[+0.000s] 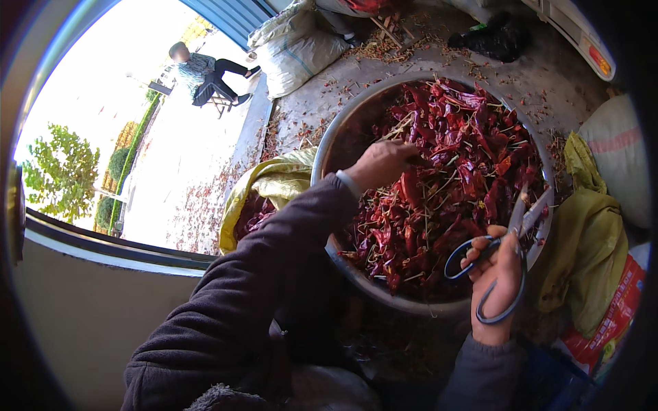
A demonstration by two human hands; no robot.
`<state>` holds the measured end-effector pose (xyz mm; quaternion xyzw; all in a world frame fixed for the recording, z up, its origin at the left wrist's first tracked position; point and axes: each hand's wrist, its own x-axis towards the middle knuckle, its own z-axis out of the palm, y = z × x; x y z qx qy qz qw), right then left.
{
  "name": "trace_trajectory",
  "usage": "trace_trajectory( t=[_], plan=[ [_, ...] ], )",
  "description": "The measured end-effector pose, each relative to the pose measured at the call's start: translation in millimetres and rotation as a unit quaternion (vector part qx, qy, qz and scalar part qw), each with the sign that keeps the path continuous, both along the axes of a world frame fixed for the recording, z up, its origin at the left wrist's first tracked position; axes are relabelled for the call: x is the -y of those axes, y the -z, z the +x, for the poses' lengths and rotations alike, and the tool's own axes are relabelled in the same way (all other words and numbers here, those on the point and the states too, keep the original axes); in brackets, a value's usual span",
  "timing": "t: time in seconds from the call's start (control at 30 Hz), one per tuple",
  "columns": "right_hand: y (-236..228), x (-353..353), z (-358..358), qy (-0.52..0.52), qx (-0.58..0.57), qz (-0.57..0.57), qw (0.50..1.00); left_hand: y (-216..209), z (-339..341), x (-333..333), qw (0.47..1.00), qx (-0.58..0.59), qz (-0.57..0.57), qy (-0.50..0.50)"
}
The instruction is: The person sits on the floor and uses scissors to trim the stems off dried red chili peppers in a metal bowl. The trimmed peppers are placed into a yellow sack beside the bowl.
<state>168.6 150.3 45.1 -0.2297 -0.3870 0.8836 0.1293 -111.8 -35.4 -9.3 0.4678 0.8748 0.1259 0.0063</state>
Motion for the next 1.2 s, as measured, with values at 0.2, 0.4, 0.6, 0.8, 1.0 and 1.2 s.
trace_trajectory(
  t=[0.2,0.4,0.6,0.8,1.0,1.2],
  plan=[
    [12.4,15.9,-18.4,-0.021,0.119,0.190,0.974,-56.6,109.1,-10.9,0.972,0.016,0.178,0.151],
    [12.8,16.8,-22.2,-0.058,0.029,0.295,0.953,-58.8,132.1,-15.9,0.946,0.084,0.271,0.157],
    [14.8,12.8,-24.1,0.003,0.006,0.230,0.973,-54.0,130.6,-27.8,0.933,0.093,0.338,0.078],
    [10.6,10.3,-35.4,0.029,0.023,0.315,0.948,-59.9,127.8,-29.5,0.725,0.589,0.337,-0.122],
    [10.7,34.0,-40.9,-0.001,0.003,0.547,0.837,-48.1,131.4,-31.9,0.657,0.635,0.396,-0.096],
    [0.1,45.4,-41.3,-0.132,0.045,0.524,0.840,-53.7,125.0,-21.7,0.827,0.469,0.293,-0.096]
  ],
)
